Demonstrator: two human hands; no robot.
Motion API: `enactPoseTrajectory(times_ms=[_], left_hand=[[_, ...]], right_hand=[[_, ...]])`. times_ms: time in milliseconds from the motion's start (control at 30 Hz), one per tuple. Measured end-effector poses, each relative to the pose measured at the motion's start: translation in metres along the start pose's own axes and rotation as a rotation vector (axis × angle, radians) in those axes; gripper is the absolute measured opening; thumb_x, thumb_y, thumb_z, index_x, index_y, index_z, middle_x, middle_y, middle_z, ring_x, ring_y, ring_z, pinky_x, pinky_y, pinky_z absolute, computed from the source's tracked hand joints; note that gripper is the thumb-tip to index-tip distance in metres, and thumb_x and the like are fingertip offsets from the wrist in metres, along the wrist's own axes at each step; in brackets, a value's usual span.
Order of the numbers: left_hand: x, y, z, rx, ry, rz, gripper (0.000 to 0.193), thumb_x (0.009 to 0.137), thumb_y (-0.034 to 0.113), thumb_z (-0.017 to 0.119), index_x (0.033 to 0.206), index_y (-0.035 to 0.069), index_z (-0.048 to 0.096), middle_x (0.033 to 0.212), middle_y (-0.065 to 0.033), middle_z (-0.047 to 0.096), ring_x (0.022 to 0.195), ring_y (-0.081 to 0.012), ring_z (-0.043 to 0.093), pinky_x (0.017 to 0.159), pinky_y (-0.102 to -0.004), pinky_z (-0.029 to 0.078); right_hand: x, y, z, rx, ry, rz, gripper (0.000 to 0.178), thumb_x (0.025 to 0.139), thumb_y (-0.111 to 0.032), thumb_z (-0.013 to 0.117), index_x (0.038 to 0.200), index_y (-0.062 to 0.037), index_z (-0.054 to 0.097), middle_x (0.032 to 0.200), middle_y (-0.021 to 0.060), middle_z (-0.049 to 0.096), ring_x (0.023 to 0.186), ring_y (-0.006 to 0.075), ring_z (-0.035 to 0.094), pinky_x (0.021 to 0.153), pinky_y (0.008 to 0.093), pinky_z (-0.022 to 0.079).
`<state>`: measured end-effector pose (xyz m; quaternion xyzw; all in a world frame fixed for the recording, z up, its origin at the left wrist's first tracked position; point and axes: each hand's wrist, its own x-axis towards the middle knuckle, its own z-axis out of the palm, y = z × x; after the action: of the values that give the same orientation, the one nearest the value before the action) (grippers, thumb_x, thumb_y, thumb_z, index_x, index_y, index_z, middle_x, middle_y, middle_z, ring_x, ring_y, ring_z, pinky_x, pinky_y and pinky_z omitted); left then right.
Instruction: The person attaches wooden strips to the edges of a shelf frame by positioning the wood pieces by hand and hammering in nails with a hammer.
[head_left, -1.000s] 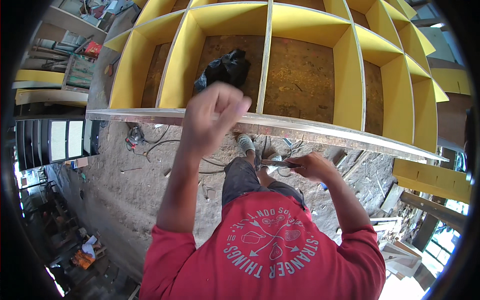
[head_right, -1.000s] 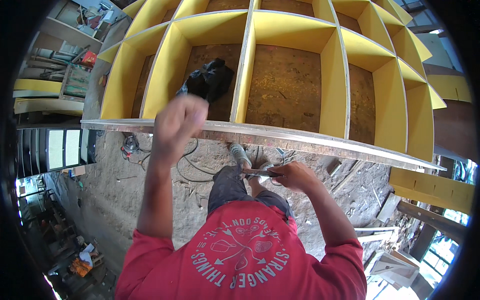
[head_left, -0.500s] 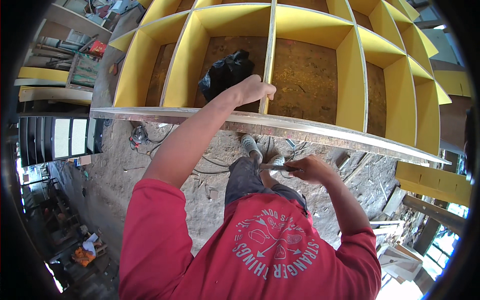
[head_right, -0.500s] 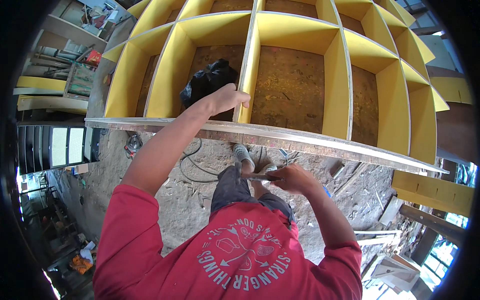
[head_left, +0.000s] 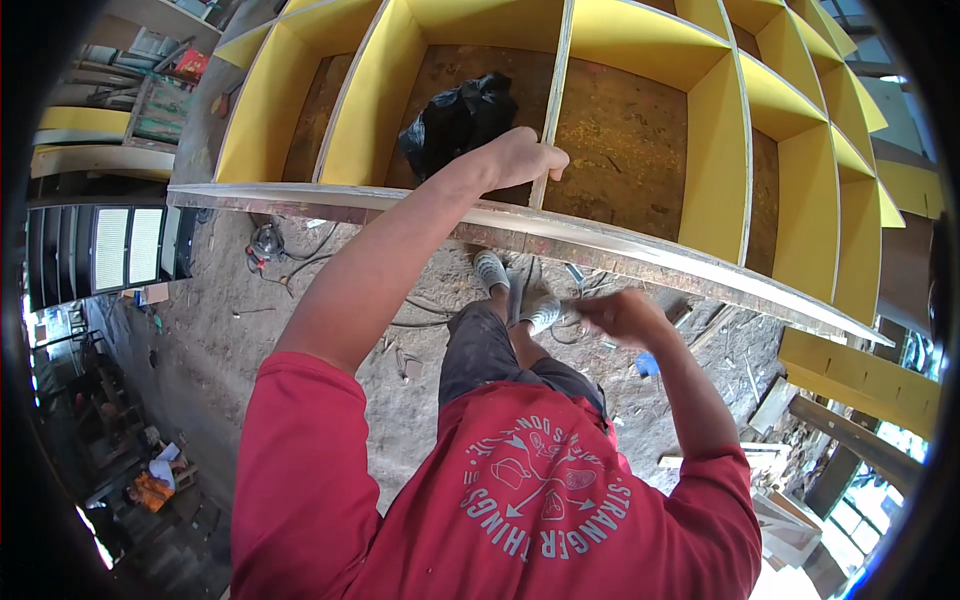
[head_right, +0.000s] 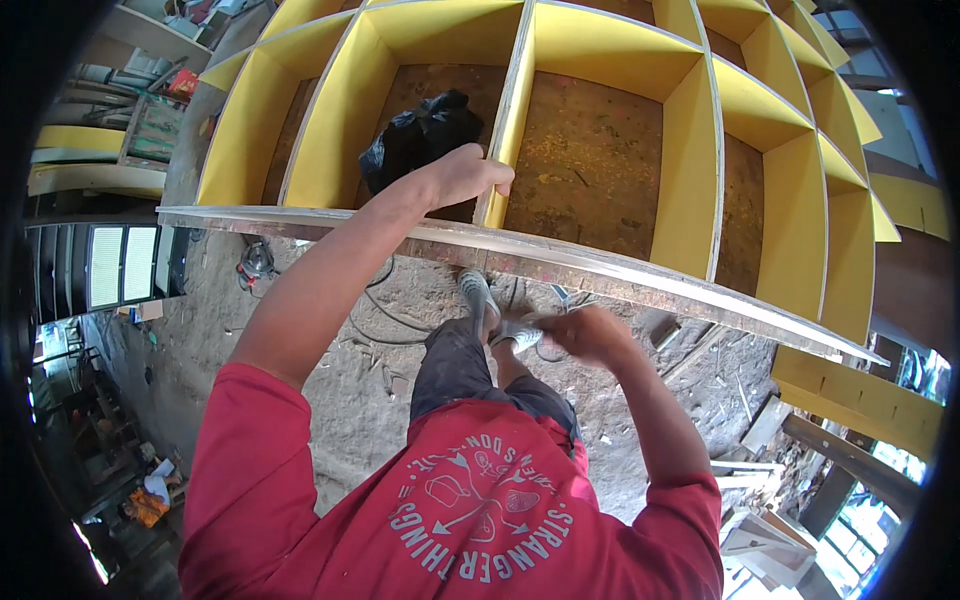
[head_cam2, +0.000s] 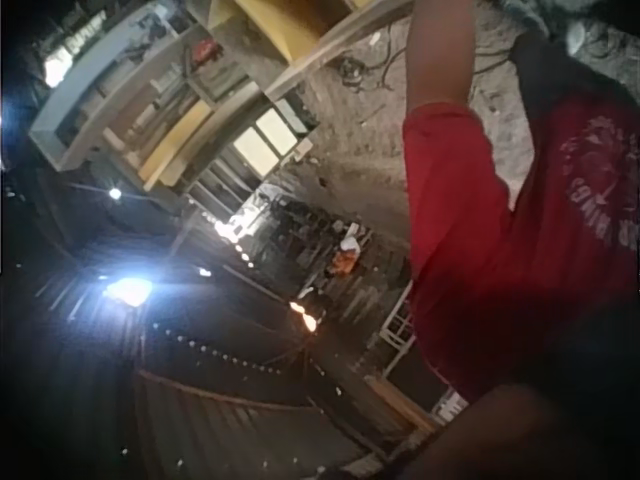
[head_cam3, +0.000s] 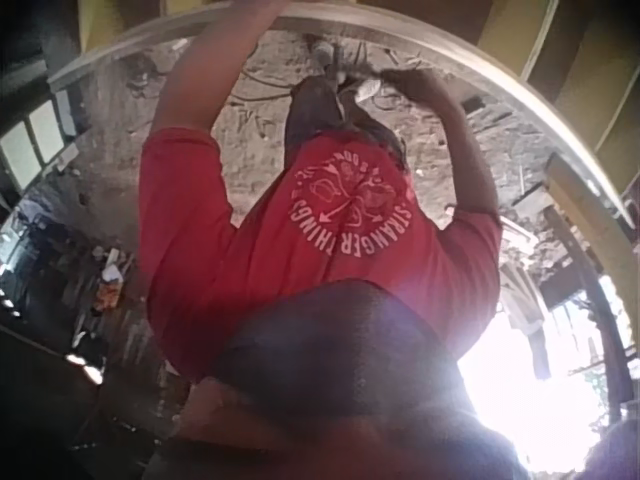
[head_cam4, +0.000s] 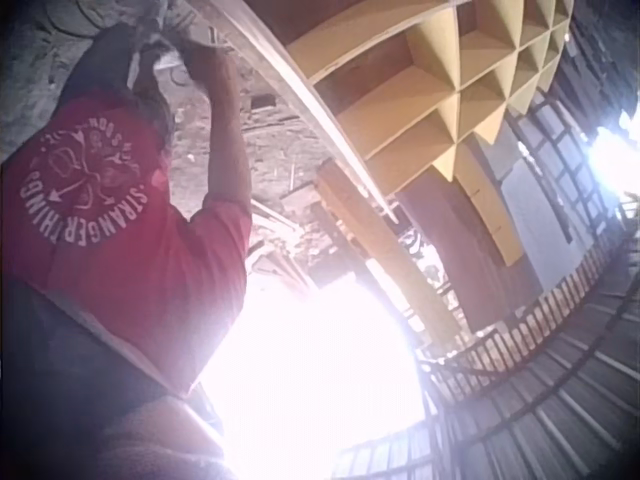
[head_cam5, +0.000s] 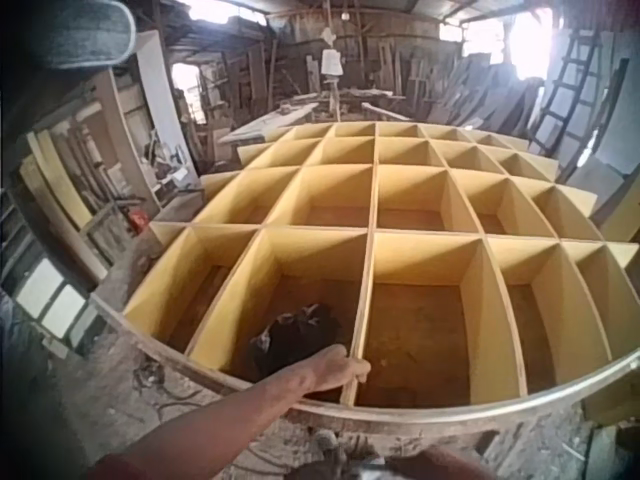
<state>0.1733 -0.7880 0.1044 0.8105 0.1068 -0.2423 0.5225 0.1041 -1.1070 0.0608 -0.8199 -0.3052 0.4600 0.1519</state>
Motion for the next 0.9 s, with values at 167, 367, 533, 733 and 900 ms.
enactPoseTrajectory(times_ms=[167,367,533,733,900], left_hand=[[0.003,0.0,0.003,0.026,-0.009,0.019,0.04,0.078,0.036,0.069,0.083,-0.003,0.079,0.082,-0.0184,0.069,0.086,-0.0276,0.065,0.081,-0.0367,0.047],[0.008,-0.008,0.003,0.047,0.018,0.016,0.039,0.078,0.035,0.068,0.086,-0.001,0.078,0.08,-0.0202,0.07,0.082,-0.0295,0.066,0.082,-0.0392,0.05],[0.0,0.0,0.001,0.059,0.016,0.023,0.041,0.079,0.036,0.067,0.087,-0.003,0.079,0.083,-0.0197,0.071,0.086,-0.0283,0.066,0.084,-0.037,0.049],[0.003,-0.003,0.003,0.071,0.007,0.018,0.039,0.079,0.036,0.066,0.085,-0.001,0.078,0.079,-0.0192,0.068,0.084,-0.0303,0.065,0.084,-0.0387,0.049],[0.007,-0.009,0.003,0.063,0.023,0.03,0.04,0.078,0.037,0.066,0.083,0.0,0.077,0.08,-0.0199,0.068,0.084,-0.0307,0.064,0.086,-0.0384,0.048]], right_hand=[[0.001,0.011,0.019,-0.143,-0.175,-0.127,0.034,0.099,-0.045,0.07,0.133,-0.0429,0.073,0.105,0.0096,0.079,0.092,0.0321,0.076,0.083,0.0461,0.059],[0.006,0.005,-0.002,-0.097,0.073,-0.003,0.036,0.1,-0.043,0.071,0.136,-0.0438,0.071,0.104,0.0102,0.079,0.091,0.0335,0.076,0.085,0.0474,0.059],[-0.001,0.003,0.005,-0.198,-0.247,-0.182,0.037,0.099,-0.048,0.072,0.136,-0.0423,0.072,0.101,0.0104,0.079,0.086,0.0317,0.076,0.079,0.0457,0.059],[0.002,-0.006,0.009,-0.002,-0.149,-0.06,0.032,0.101,-0.04,0.069,0.132,-0.0372,0.075,0.106,0.008,0.08,0.092,0.0334,0.075,0.083,0.0475,0.058],[0.01,0.012,-0.001,0.17,0.078,0.057,0.032,0.101,-0.042,0.069,0.133,-0.0364,0.075,0.106,0.0105,0.079,0.09,0.0322,0.076,0.081,0.0454,0.057]])
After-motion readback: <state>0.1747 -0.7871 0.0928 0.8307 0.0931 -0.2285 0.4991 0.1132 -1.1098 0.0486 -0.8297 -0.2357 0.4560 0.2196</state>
